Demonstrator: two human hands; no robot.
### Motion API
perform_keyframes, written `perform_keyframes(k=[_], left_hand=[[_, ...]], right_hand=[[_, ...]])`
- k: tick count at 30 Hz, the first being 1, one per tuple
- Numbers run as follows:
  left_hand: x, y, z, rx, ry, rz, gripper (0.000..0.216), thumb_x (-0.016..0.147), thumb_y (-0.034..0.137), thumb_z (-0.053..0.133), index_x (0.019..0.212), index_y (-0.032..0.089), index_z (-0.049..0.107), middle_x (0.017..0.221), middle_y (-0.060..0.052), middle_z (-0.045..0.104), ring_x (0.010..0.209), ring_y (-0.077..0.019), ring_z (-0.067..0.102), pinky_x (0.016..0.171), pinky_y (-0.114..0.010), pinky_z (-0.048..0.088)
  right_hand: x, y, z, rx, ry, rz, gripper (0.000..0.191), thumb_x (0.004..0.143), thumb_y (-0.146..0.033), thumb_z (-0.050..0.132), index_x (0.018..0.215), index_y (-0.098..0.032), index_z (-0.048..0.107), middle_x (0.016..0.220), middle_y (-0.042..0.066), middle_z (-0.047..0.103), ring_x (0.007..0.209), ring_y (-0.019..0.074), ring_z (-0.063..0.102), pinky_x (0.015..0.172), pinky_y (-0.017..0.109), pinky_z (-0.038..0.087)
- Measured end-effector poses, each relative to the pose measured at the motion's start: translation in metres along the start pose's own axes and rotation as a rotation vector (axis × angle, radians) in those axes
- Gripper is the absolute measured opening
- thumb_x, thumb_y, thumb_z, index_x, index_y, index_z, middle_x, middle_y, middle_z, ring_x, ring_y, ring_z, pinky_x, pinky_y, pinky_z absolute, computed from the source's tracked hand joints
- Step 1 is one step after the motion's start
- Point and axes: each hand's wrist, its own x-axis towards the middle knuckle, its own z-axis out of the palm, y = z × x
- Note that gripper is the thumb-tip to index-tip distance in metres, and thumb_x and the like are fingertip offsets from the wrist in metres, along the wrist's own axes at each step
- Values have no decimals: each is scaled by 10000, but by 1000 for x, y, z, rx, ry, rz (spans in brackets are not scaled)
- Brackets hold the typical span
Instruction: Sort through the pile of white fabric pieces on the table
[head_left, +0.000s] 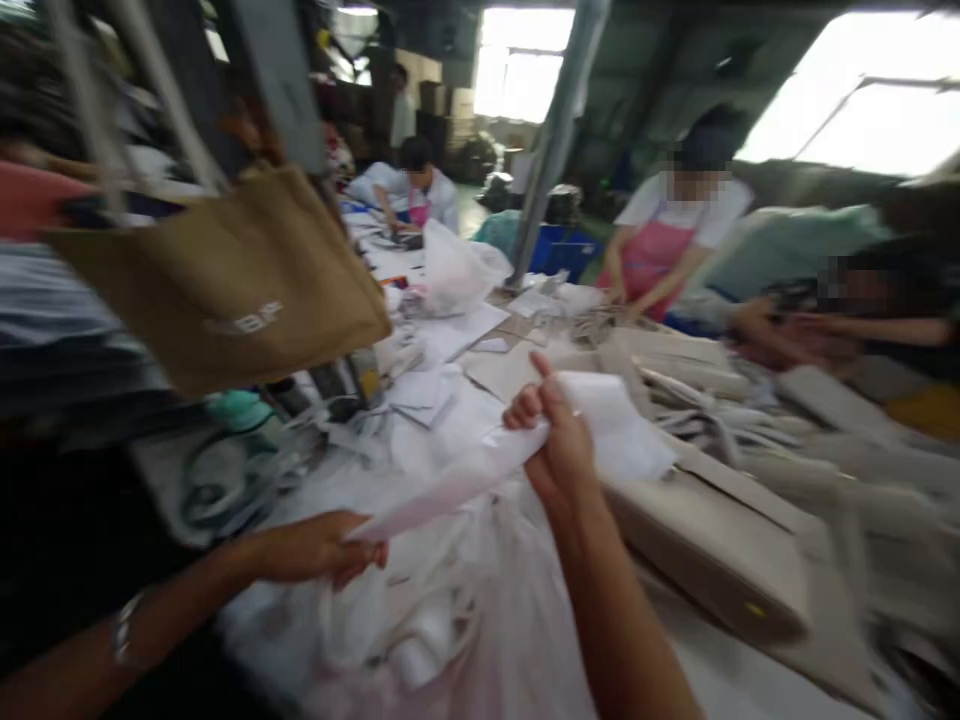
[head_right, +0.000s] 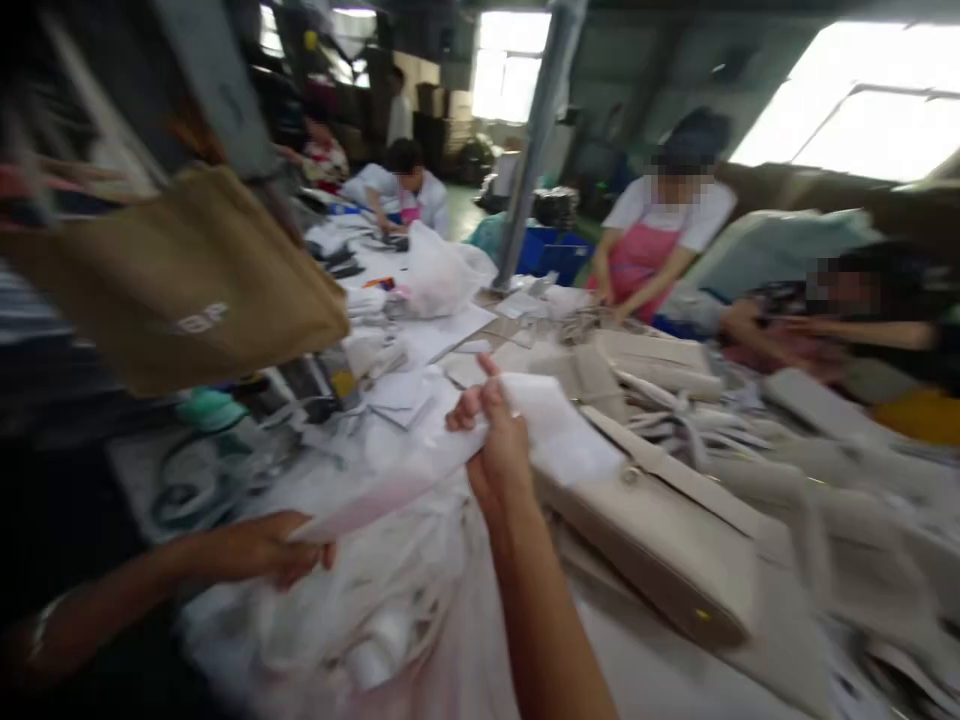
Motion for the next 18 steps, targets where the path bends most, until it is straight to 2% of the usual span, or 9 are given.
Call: perform_keyframes(k=[2,4,6,8,11,13,15,16,18], left_hand=[[-58,-13,-20,-104,135,15,357,920,410,392,1062,158,600,657,84,520,647,-79,500,639,-150,383],[-101,-14,-42,-95,278,-58,358,918,440,422,960,130,597,632,99,507,627,-59,465,599,-103,337],[-128,-14,-57,-66,361,-160,378,939,450,420,833,115,557,603,100,489,595,-43,429,561,-81,299],[-139,-23,-57,-90,366,-217,379,954,435,415,784,116,529,587,97,479,561,-40,413,528,-85,286],[-125,-57,-33,-144,227,-252,330,938,378,427,756,124,533,571,67,512,522,-67,456,512,-126,337],[-97,-86,-8,-133,78,-270,294,916,342,438,732,131,528,575,32,540,524,-99,508,532,-164,393],[-57,-109,15,-59,-67,-277,199,865,300,496,887,132,600,717,-21,633,625,-165,608,556,-215,453],[-35,-116,23,63,-54,-203,230,844,296,538,971,127,628,838,-62,673,710,-199,639,634,-260,495],[12,-119,30,160,37,-113,389,810,361,636,1108,111,637,1111,-149,645,979,-291,623,876,-377,496]], right_hand=[[27,7,14,-22,-109,-17,391,910,-306,567,1284,-206,509,652,-70,473,562,43,449,612,200,452],[42,19,31,-11,-208,-7,382,910,-329,568,1269,-205,523,765,-36,584,669,74,568,730,266,525],[45,37,42,3,-258,38,409,900,-345,586,1278,-206,513,904,7,660,814,132,652,863,351,541],[41,66,39,-14,-245,114,480,885,-376,604,1315,-201,480,1028,59,687,938,195,675,956,428,516],[29,123,-2,-137,-143,264,580,863,-450,608,1353,-183,453,1130,114,680,1035,235,661,1006,447,482],[19,158,-48,-284,-58,397,606,848,-502,594,1354,-196,460,1155,104,678,1087,226,641,1011,409,471],[12,182,-99,-511,0,526,615,845,-566,524,1358,-232,465,1178,75,674,1131,214,619,968,378,483],[11,190,-123,-655,35,578,634,832,-590,491,1354,-232,475,1171,70,678,1133,212,617,937,361,492],[14,197,-164,-856,89,649,710,785,-605,453,1336,-159,498,1131,110,689,1074,230,644,875,351,513]])
